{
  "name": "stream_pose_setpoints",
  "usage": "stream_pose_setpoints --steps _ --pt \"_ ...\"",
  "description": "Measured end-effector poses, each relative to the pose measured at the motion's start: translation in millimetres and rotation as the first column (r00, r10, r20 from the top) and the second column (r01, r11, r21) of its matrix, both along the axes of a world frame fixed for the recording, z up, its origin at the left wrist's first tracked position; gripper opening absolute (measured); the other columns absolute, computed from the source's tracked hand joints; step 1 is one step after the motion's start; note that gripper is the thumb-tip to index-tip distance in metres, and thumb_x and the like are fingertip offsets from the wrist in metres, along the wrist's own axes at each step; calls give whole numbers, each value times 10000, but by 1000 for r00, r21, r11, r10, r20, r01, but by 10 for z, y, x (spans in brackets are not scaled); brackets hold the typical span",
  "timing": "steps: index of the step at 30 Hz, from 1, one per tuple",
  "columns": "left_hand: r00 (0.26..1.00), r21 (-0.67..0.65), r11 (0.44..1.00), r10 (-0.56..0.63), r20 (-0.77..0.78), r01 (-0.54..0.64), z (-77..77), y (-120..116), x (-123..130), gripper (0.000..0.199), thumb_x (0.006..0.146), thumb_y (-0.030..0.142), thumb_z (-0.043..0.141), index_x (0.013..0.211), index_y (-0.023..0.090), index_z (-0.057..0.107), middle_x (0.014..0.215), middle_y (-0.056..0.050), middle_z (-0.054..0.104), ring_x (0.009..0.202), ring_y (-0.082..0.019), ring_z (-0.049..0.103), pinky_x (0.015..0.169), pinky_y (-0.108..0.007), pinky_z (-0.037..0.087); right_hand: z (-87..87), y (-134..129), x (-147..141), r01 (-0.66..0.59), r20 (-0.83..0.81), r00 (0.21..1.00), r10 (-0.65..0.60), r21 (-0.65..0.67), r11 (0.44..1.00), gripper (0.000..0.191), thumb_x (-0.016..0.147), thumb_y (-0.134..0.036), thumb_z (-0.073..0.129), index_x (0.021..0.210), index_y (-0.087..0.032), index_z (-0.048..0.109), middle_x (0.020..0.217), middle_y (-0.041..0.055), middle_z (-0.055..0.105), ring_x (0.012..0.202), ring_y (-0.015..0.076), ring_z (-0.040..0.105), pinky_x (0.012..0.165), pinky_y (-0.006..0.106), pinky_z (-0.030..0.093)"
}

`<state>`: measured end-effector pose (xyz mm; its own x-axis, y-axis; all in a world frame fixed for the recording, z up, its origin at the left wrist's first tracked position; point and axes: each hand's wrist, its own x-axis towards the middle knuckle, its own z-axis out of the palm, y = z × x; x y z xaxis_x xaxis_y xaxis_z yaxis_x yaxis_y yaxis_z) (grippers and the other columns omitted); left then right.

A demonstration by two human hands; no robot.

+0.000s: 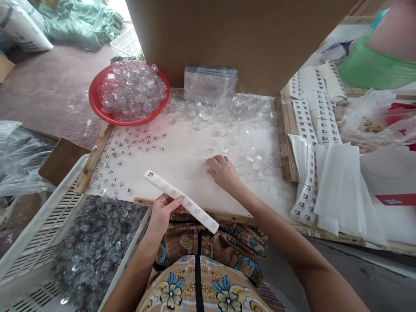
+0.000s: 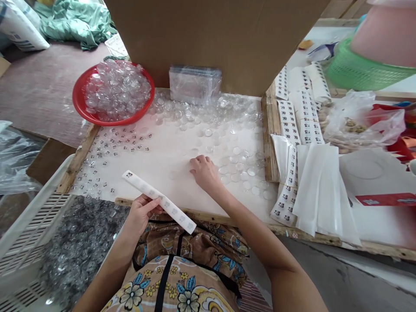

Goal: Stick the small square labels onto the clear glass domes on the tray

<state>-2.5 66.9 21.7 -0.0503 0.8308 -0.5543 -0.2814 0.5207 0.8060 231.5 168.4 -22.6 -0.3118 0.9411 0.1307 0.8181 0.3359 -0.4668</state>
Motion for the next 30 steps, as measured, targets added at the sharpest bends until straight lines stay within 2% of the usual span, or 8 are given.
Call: stream_pose_setpoints --steps 4,10,13,15,19,22,26,30 --pt "1000 4 1000 13 5 -13 17 -3 13 308 586 338 889 766 133 745 667 -21 703 562 -136 640 519 -226 550 -22 60 44 52 68 997 -45 -104 993 249 945 -137 417 1031 -185 647 1101 170 618 997 298 562 741 385 482" --pt "1000 -2 1000 24 11 -24 9 -16 6 310 579 339 893 754 134 740 654 -13 696 552 -132 635 514 -220 546 81 90 -54 0 -167 984 -55 -315 949 243 920 -170 517 1143 -202 608 962 63 671 778 180 627 735 300 478" --pt "1000 -5 1000 12 7 -12 -7 -9 -6 319 589 343 890 771 130 738 656 -16 696 556 -137 635 526 -230 552 146 137 -69 81 -35 995 -95 -291 953 170 916 -240 582 1066 -191 646 1124 93 629 725 155 612 700 301 464" --pt "1000 -6 1000 1 1 -1 -16 -6 -12 325 593 348 889 773 126 735 645 -17 690 554 -139 633 527 -234 552 169 198 -115 106 23 994 -103 -229 968 208 935 -261 578 1118 -180 637 1182 116 597 797 177 623 726 312 467" --pt "1000 10 1000 3 -17 -2 -16 -8 -16 330 590 359 891 756 125 729 637 -14 682 546 -137 627 511 -230 543 144 378 -344 15 105 994 -7 -81 997 318 955 -206 538 1268 -167 574 1267 166 558 1084 277 559 834 352 463" --pt "999 16 1000 5 -41 -4 -6 -14 -21 340 586 375 893 745 124 727 617 -14 679 541 -139 628 510 -230 542 128 508 -520 -40 216 975 59 -89 995 288 957 -121 451 1198 -144 607 1247 195 563 1087 304 528 854 382 445" --pt "998 2 1000 13 -69 -13 -9 0 -38 395 540 404 911 740 122 720 584 -9 668 514 -136 618 490 -232 537 189 583 -602 0 106 994 21 -195 981 306 983 -103 366 1192 -113 590 1186 189 603 1045 272 561 820 338 425" --pt "998 -3 1000 -3 -68 3 -13 36 -38 411 523 400 922 747 122 720 599 -12 681 530 -138 628 491 -228 540 266 570 -583 41 1 999 -42 -256 966 296 1028 -165 340 1223 -133 561 1055 115 676 890 190 631 727 270 419"
